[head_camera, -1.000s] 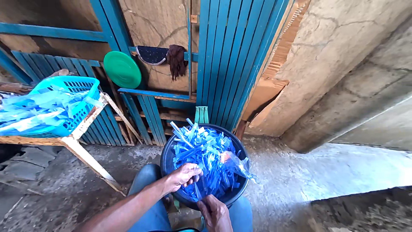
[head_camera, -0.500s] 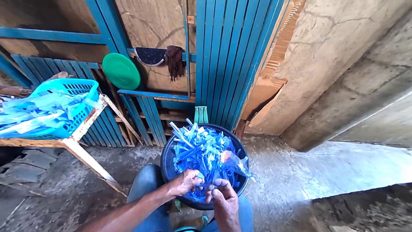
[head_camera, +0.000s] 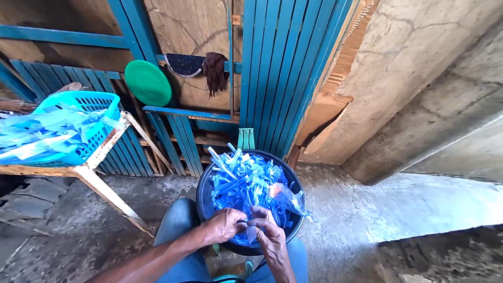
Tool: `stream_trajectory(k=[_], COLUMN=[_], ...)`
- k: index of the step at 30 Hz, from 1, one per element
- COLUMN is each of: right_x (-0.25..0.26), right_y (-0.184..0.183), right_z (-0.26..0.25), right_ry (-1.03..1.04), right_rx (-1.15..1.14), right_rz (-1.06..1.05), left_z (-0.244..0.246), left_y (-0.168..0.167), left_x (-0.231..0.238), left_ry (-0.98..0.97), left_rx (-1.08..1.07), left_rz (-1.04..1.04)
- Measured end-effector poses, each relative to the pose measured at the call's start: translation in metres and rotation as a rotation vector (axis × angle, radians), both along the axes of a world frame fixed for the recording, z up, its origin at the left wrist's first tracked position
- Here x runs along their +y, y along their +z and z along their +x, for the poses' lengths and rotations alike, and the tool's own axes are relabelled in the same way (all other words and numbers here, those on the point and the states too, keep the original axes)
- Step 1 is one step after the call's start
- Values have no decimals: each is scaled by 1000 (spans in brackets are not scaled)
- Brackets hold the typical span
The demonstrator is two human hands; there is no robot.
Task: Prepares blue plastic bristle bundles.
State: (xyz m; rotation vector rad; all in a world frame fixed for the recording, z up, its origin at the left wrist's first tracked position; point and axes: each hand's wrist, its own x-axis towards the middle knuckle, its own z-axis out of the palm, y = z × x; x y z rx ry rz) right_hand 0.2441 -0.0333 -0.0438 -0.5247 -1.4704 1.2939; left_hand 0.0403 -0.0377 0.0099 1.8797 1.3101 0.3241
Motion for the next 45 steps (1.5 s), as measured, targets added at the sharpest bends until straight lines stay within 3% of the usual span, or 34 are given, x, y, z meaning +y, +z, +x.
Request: stream_trajectory(k=[3, 7, 11, 17, 21, 25, 30, 37, 41, 45], right_x=[2, -7, -14, -12, -9, -8, -10, -9, -12, -14], right_y=[-5, -5, -2, 7, 8, 1, -6, -10, -8, 0], right_z=[-9, -22, -26, -20, -11, -6, -8, -3, -3, -3], right_ry=[25, -122, -226, -89, 68, 157, 135, 84, 275, 322], right_rx=[41, -33, -161, -25, 12, 37, 49, 106, 416, 483], right_rz=[-41, -44, -215, -571, -573, -451, -434, -440, -624, -746], left_z=[3, 12, 17, 16, 9, 10, 17, 13, 13, 11], left_y=[5, 23, 19, 5, 1, 0, 5, 26, 24, 7], left_x=[-3, -8, -18, -22, -16, -13, -16, -9, -10, -15], left_ry=[-21, 67, 97, 49, -101, -33, 72, 253, 198, 111], left_rx=[-36, 209, 252, 64, 29, 108, 235, -77, -23, -174], left_rz=[57, 33, 278, 639, 703, 797, 704, 8, 16, 227])
